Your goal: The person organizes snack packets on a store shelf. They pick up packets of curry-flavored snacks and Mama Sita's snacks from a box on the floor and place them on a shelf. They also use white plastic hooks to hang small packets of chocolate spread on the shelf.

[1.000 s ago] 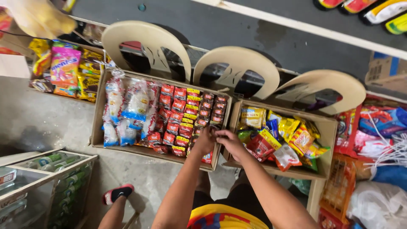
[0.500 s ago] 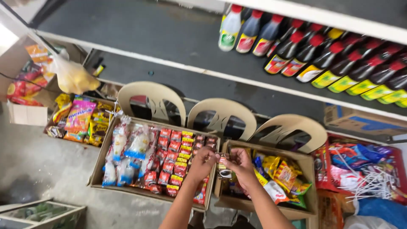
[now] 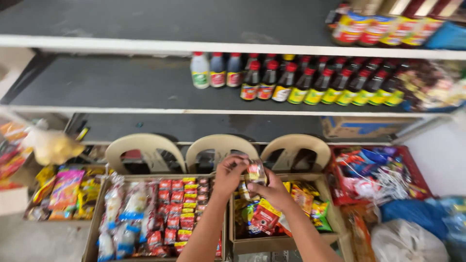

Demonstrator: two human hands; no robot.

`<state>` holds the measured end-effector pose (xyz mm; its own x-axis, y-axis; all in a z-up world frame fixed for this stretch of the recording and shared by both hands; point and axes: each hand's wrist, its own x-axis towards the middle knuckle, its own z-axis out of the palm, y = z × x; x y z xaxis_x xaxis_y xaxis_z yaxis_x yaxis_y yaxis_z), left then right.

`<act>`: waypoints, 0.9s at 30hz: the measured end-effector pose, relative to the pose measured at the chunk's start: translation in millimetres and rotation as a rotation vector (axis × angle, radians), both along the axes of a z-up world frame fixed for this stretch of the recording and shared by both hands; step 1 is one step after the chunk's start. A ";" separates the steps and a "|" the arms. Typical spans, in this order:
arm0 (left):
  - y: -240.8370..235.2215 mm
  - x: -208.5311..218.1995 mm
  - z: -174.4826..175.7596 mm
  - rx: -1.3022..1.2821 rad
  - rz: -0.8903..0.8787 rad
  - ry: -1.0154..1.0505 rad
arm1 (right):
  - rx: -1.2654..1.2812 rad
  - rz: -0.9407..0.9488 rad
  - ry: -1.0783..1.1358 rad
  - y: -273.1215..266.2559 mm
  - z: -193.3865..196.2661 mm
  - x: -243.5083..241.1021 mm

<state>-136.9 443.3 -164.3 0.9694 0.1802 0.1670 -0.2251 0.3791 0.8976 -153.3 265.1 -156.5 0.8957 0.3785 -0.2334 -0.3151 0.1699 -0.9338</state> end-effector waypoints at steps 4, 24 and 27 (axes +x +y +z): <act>-29.5 10.8 37.6 -0.053 -0.018 0.071 | 0.085 0.015 -0.088 -47.6 6.1 1.4; -262.1 47.1 103.1 -0.054 -0.388 -0.108 | 0.031 -0.755 -0.594 -213.1 86.0 15.7; -294.9 38.3 108.5 -0.110 -0.423 -0.055 | -0.010 -0.843 -0.646 -230.9 107.5 15.9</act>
